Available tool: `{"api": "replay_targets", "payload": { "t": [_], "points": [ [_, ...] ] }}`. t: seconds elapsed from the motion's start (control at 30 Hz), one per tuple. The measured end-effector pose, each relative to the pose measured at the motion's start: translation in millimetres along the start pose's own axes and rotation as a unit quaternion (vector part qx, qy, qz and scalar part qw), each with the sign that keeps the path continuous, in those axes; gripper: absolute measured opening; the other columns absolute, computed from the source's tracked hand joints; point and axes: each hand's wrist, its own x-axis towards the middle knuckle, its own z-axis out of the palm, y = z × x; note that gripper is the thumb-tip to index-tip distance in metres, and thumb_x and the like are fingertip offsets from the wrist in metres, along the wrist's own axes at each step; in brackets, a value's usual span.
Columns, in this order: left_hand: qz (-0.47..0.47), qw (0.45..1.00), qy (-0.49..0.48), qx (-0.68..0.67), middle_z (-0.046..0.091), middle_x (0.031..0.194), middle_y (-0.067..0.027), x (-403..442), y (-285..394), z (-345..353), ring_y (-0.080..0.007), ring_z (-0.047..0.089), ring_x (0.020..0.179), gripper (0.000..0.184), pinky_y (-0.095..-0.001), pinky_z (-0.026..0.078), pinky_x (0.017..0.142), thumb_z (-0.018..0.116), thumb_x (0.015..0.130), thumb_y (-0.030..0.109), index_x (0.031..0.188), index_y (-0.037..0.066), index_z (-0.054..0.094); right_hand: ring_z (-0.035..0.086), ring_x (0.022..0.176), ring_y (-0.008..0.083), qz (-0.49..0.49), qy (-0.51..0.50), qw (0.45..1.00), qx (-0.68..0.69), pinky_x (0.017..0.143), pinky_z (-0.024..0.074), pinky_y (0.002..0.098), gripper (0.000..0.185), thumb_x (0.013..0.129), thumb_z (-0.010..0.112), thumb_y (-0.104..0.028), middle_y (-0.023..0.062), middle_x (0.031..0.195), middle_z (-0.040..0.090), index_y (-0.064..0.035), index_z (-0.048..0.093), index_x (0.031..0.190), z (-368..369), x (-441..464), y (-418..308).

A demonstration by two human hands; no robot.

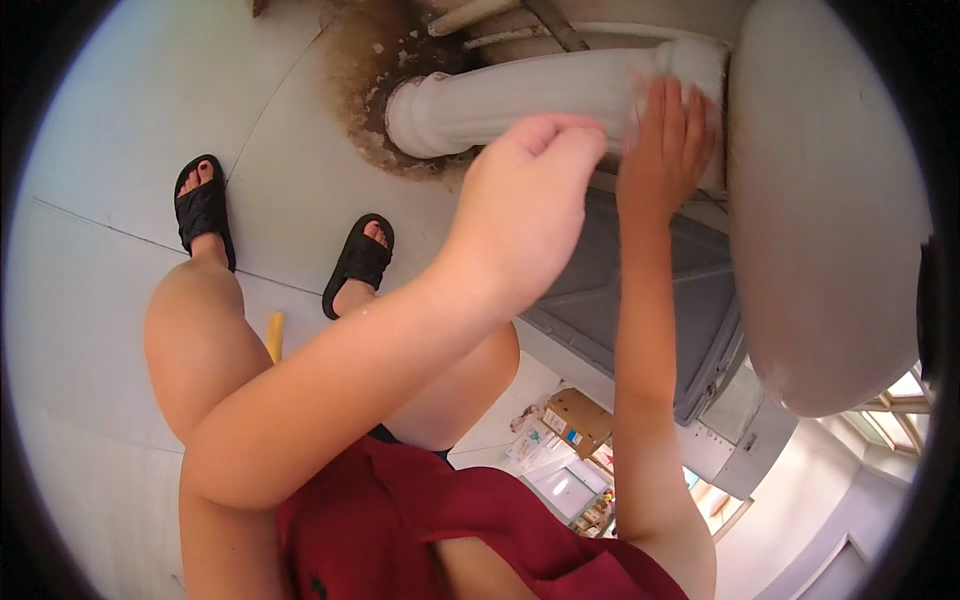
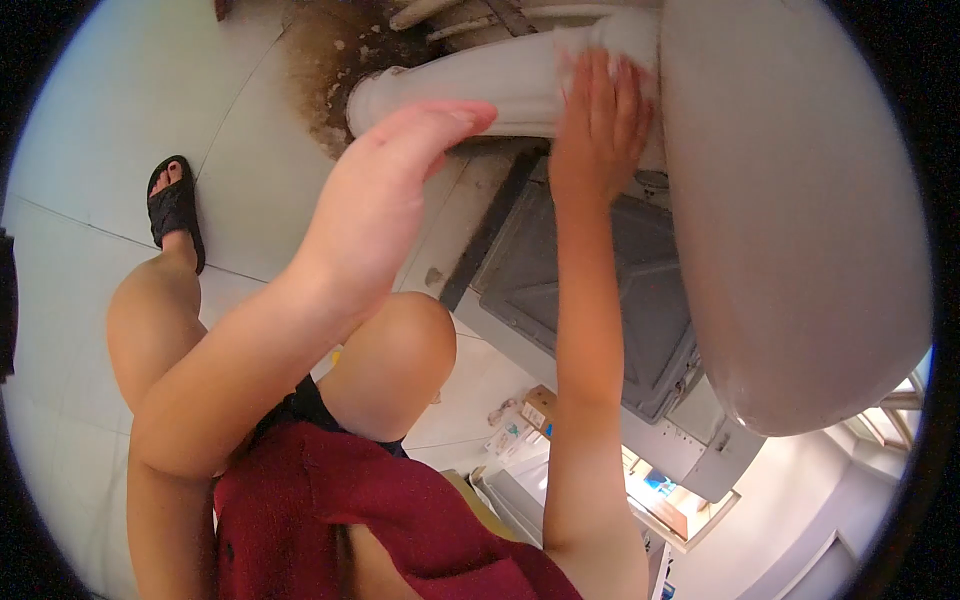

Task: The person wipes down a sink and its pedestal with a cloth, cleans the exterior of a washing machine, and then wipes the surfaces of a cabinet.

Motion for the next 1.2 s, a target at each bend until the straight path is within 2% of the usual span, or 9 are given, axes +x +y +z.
{"api": "replay_targets", "payload": {
  "t": [0.1,0.17,0.3,0.47,0.6,0.67,0.8,0.97,1.2],
  "points": [
    [-0.013,0.999,0.000,-0.051,0.059,0.119,-0.0095,-9,14,-4,-0.0165,0.049,0.116,0.033,-0.0274,0.031,0.103,0.045,0.092,0.019,0.112,-0.003,0.060,0.047,0.120,0.0293,0.249,-0.137,0.942,0.178,0.102,0.0350,0.0380,0.044,0.085,0.055,-0.009,0.0105,0.136,0.044,-0.0056,0.048,0.129,-18,-55,12],
    [-0.026,0.998,-0.008,-0.057,0.055,0.089,-0.0025,-14,18,-7,-0.0087,0.046,0.080,0.034,-0.0247,0.036,0.070,0.049,0.090,0.024,0.110,-0.002,0.059,0.049,0.117,0.0280,0.397,-0.135,0.841,0.342,0.100,0.0373,0.0359,0.040,0.087,0.052,-0.008,0.0120,0.133,0.046,-0.0051,0.049,0.127,-14,-88,23],
    [-0.052,0.997,-0.005,-0.058,0.052,0.073,0.0028,-23,27,-11,-0.0043,0.043,0.061,0.033,-0.0222,0.037,0.053,0.050,0.089,0.026,0.108,0.000,0.059,0.055,0.104,0.0227,0.463,0.114,0.767,0.429,0.087,0.0460,0.0326,0.028,0.091,0.047,-0.009,0.0126,0.121,0.053,-0.0011,0.051,0.118,-6,-99,29],
    [-0.048,0.998,-0.025,0.011,0.057,0.118,-0.0086,-45,35,-17,-0.0154,0.046,0.116,0.033,-0.0282,0.027,0.104,0.046,0.092,0.022,0.112,-0.001,0.059,0.056,0.094,0.0193,0.475,0.308,0.480,0.670,0.083,0.0470,0.0319,0.026,0.089,0.049,-0.007,0.0103,0.119,0.053,0.0010,0.051,0.114,13,-35,-30],
    [0.002,0.990,-0.050,0.133,0.052,0.124,-0.0149,-78,60,-39,-0.0207,0.042,0.122,0.036,-0.0315,0.024,0.107,0.042,0.091,0.021,0.114,-0.003,0.055,0.053,0.100,0.0250,0.580,0.210,0.605,0.504,0.084,0.0468,0.0348,0.025,0.092,0.045,-0.005,0.0148,0.112,0.052,0.0002,0.053,0.115,33,-50,-82],
    [0.035,0.983,-0.008,0.181,0.050,0.127,-0.0180,-86,72,-61,-0.0234,0.040,0.125,0.038,-0.0332,0.022,0.109,0.040,0.090,0.021,0.115,-0.004,0.053,0.048,0.113,0.0294,0.368,0.221,0.842,0.327,0.092,0.0436,0.0353,0.029,0.093,0.044,-0.006,0.0189,0.123,0.049,0.0011,0.053,0.120,27,-55,-86],
    [0.094,0.969,0.080,0.215,0.045,0.132,-0.0243,-83,69,-97,-0.0288,0.036,0.130,0.041,-0.0365,0.018,0.112,0.036,0.089,0.021,0.117,-0.007,0.049,0.044,0.107,0.0359,0.117,0.040,0.990,0.069,0.093,0.0381,0.0438,0.037,0.085,0.049,-0.002,0.0228,0.135,0.038,0.0006,0.054,0.121,47,-66,-48],
    [0.052,0.986,0.054,0.151,0.042,0.134,-0.0268,-73,59,-121,-0.0310,0.034,0.132,0.045,-0.0394,0.018,0.112,0.037,0.092,0.029,0.121,-0.006,0.044,0.042,0.103,0.0379,0.091,0.104,0.989,0.053,0.086,0.0356,0.0497,0.045,0.082,0.055,-0.015,0.0206,0.133,0.042,-0.0056,0.051,0.126,119,-81,-41],
    [0.005,0.988,0.118,0.094,0.040,0.135,-0.0288,-66,53,-127,-0.0323,0.034,0.132,0.044,-0.0394,0.018,0.113,0.044,0.093,0.034,0.119,-0.002,0.044,0.043,0.123,0.0235,-0.095,-0.247,0.960,0.096,0.106,0.0272,0.0458,0.045,0.086,0.049,-0.022,0.0022,0.138,0.043,-0.0131,0.049,0.130,191,-88,-151]
  ]
}}
